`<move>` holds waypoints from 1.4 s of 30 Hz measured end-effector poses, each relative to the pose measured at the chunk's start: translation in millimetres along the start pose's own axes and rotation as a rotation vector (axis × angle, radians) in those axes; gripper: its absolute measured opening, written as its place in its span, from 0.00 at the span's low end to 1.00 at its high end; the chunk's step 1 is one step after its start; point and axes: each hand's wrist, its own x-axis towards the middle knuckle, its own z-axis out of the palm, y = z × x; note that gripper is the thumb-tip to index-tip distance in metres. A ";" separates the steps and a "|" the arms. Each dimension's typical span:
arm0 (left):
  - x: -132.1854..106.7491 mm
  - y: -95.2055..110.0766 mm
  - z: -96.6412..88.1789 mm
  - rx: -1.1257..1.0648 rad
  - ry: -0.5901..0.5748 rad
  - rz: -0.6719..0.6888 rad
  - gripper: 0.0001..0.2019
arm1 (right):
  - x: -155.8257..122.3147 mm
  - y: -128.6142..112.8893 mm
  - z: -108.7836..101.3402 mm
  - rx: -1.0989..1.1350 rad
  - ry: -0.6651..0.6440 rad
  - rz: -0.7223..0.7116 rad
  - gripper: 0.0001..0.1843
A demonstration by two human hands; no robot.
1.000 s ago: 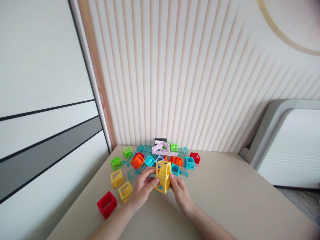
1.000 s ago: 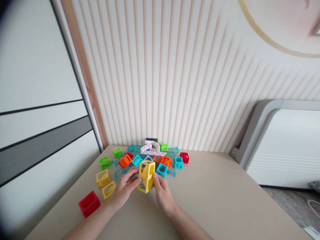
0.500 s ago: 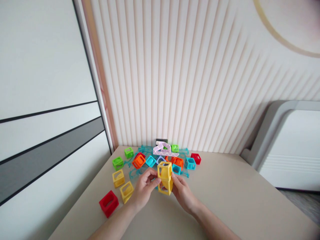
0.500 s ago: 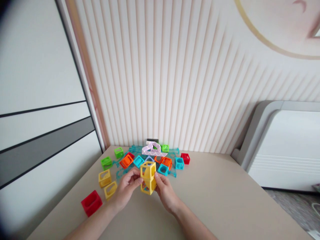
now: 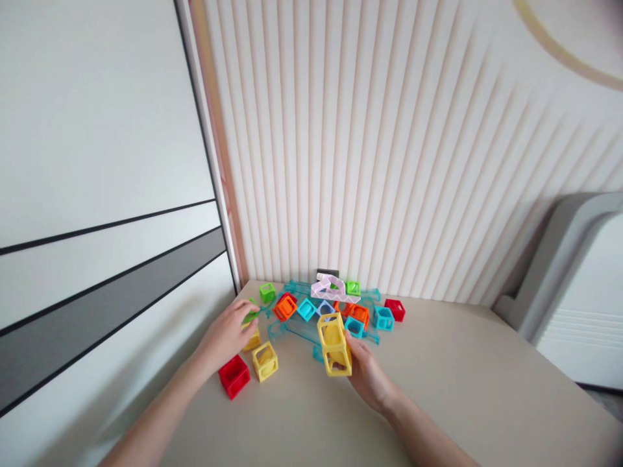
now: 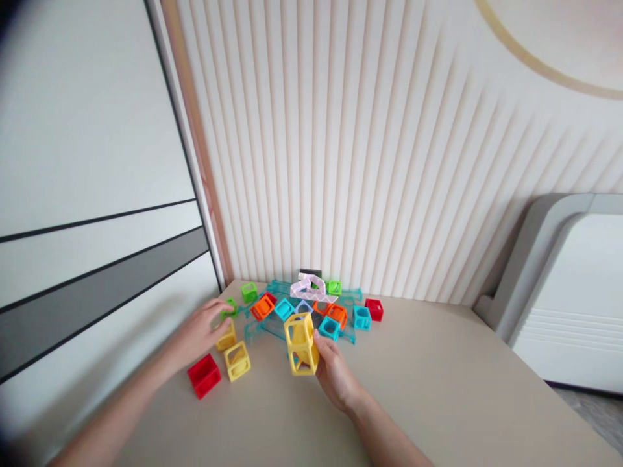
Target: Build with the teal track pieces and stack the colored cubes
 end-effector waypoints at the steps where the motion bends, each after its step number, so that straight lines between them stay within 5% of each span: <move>1: -0.3 -14.0 -7.4 0.095 -0.039 -0.045 0.14 | -0.1 0.1 -0.2 0.002 0.005 0.000 0.26; 5: -5.6 -44.8 -15.0 0.155 -0.243 -0.124 0.22 | 0.4 -0.6 -0.1 -0.010 0.021 -0.019 0.26; 10: -8.9 -46.7 0.3 -0.090 -0.357 -0.226 0.22 | 0.5 -2.8 0.5 -0.018 0.029 -0.048 0.26; 19: -15.5 -59.7 21.7 -0.123 -0.077 -0.292 0.26 | -0.3 -3.8 1.5 -0.033 0.038 -0.025 0.26; 24: -14.7 -35.7 3.7 -0.152 0.112 -0.284 0.27 | 0.4 -2.8 1.3 -0.037 0.038 -0.032 0.26; 29: 4.5 26.3 -2.5 -0.522 0.352 -0.243 0.30 | 3.0 -9.4 -3.9 -0.149 0.108 -0.141 0.24; 35: 32.0 99.9 58.6 -0.924 0.272 -0.071 0.29 | 1.4 -15.3 -12.6 -0.371 0.193 -0.183 0.30; 39: 28.3 104.5 104.3 -0.984 0.243 0.001 0.25 | 0.2 -14.2 -11.7 -0.387 0.248 -0.130 0.31; 42: 17.8 94.3 119.4 -0.875 0.269 0.035 0.23 | -2.3 -13.6 -5.7 -0.401 0.278 -0.105 0.31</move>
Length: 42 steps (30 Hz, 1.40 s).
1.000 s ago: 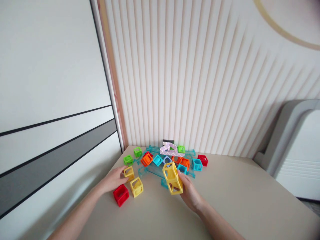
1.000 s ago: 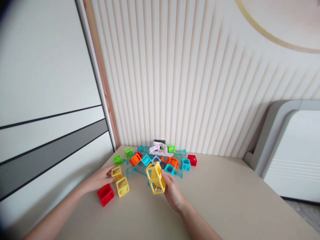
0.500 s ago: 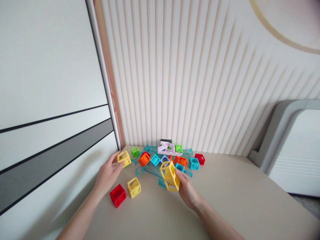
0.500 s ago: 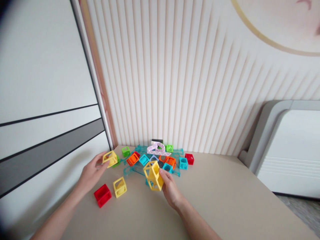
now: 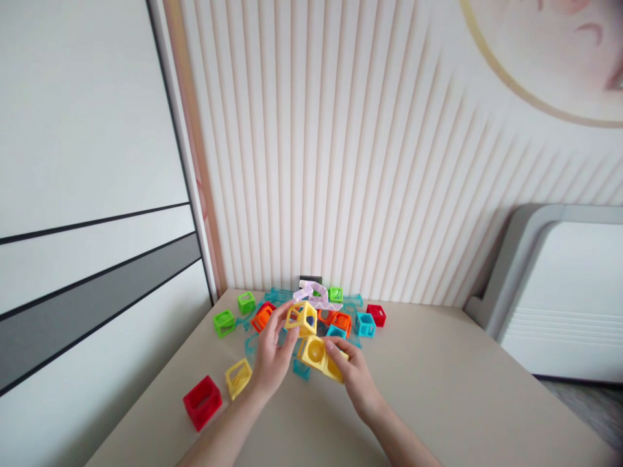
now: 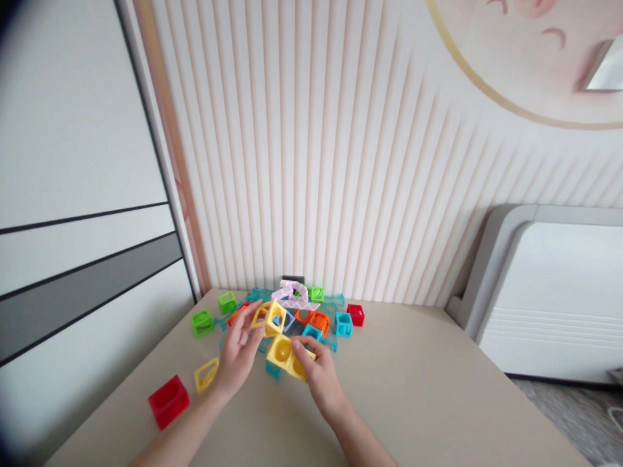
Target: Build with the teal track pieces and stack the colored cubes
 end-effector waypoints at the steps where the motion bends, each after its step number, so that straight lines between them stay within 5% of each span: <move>1: -3.4 -2.7 -2.7 0.054 -0.015 0.021 0.22 | -1.7 -0.9 2.0 0.001 0.004 0.006 0.31; 8: -12.5 2.3 -13.2 0.359 -0.168 0.245 0.20 | -3.2 1.5 7.4 0.008 -0.016 0.027 0.29; 13: -16.6 -0.5 -7.9 0.389 -0.282 0.274 0.23 | 1.2 5.9 3.5 -0.007 0.020 0.031 0.28; 20: -30.6 -9.5 1.0 0.124 -0.344 0.027 0.36 | -1.2 -1.4 -1.6 0.149 0.017 0.103 0.28; 28: -32.7 -8.3 15.1 -0.175 -0.290 -0.292 0.32 | 1.1 -6.1 -6.3 0.039 0.079 -0.028 0.30; 42: -31.3 -12.5 17.4 -0.145 -0.237 -0.308 0.28 | 2.5 -14.0 -7.1 0.146 0.067 -0.166 0.31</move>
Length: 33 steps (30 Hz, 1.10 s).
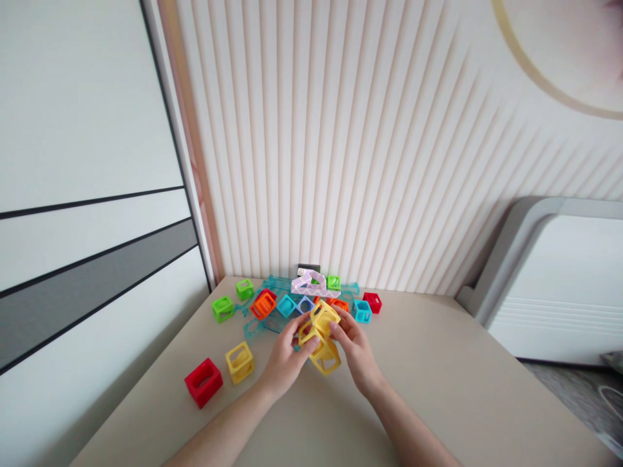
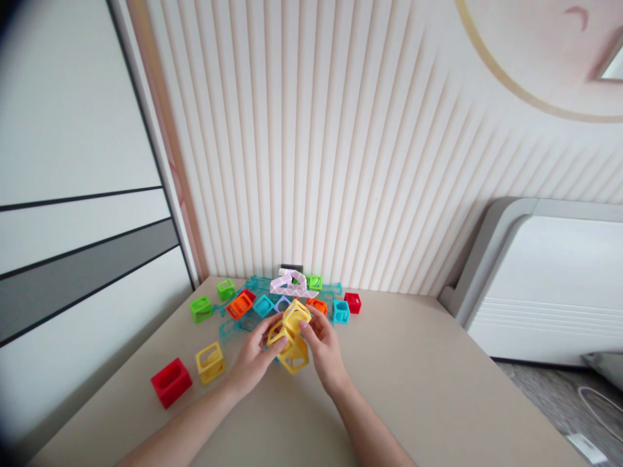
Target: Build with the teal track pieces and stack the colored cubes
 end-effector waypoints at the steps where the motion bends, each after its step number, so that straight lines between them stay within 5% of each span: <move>1: 0.3 -0.2 -0.5 0.024 0.010 0.001 0.28 | 0.7 0.1 -0.6 -0.012 0.019 -0.012 0.30; 15: 6.1 -2.5 -1.7 -0.059 0.097 -0.040 0.26 | -0.6 6.0 2.5 0.042 -0.056 0.023 0.30; 29: 0.8 14.0 1.0 -0.180 -0.069 -0.126 0.25 | -2.3 5.5 1.9 0.012 -0.103 -0.001 0.38; 33: 0.5 14.9 2.5 -0.213 -0.068 -0.138 0.25 | 1.4 14.1 -3.1 -0.091 -0.088 -0.115 0.32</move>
